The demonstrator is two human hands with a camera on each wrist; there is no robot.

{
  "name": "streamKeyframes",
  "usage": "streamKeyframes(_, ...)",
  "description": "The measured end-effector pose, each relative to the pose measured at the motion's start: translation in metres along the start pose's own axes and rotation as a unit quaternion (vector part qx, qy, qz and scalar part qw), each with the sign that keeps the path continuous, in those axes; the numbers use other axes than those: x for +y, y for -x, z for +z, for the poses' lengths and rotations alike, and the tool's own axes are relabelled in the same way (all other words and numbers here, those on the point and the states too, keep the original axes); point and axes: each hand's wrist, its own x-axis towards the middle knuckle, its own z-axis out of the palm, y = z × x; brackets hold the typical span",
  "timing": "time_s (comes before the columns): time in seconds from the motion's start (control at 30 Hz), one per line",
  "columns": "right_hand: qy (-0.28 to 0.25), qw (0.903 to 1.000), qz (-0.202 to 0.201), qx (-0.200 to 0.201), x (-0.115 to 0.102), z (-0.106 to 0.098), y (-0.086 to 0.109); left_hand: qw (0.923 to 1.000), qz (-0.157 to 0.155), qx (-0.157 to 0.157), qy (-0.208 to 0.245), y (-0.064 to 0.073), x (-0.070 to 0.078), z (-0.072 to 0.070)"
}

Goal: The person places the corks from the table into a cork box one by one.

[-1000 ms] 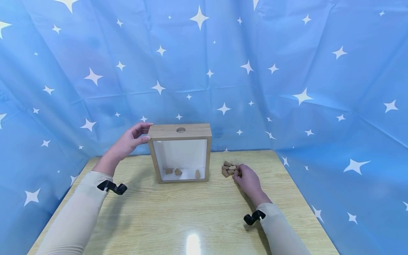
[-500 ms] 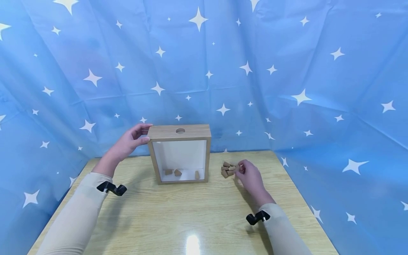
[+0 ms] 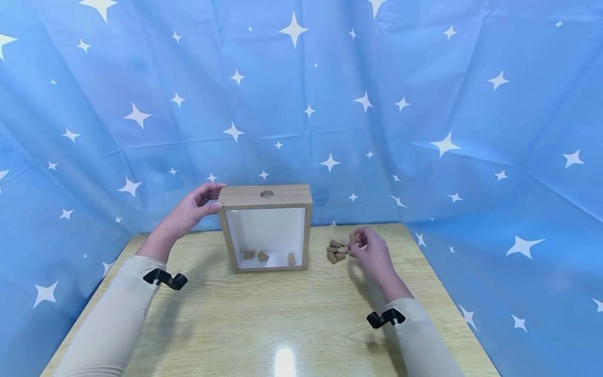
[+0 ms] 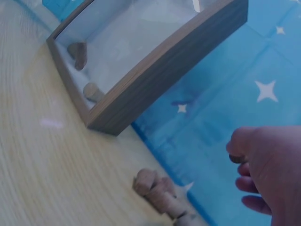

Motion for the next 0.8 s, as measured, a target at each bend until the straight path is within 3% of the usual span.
streamKeyframes(0.8, -0.056, 0.9911, -0.109, 0.052, -0.062, -0.018, -0.017, 1.0000, 0.001, 0.000, 0.001, -0.001, -0.001, -0.001)
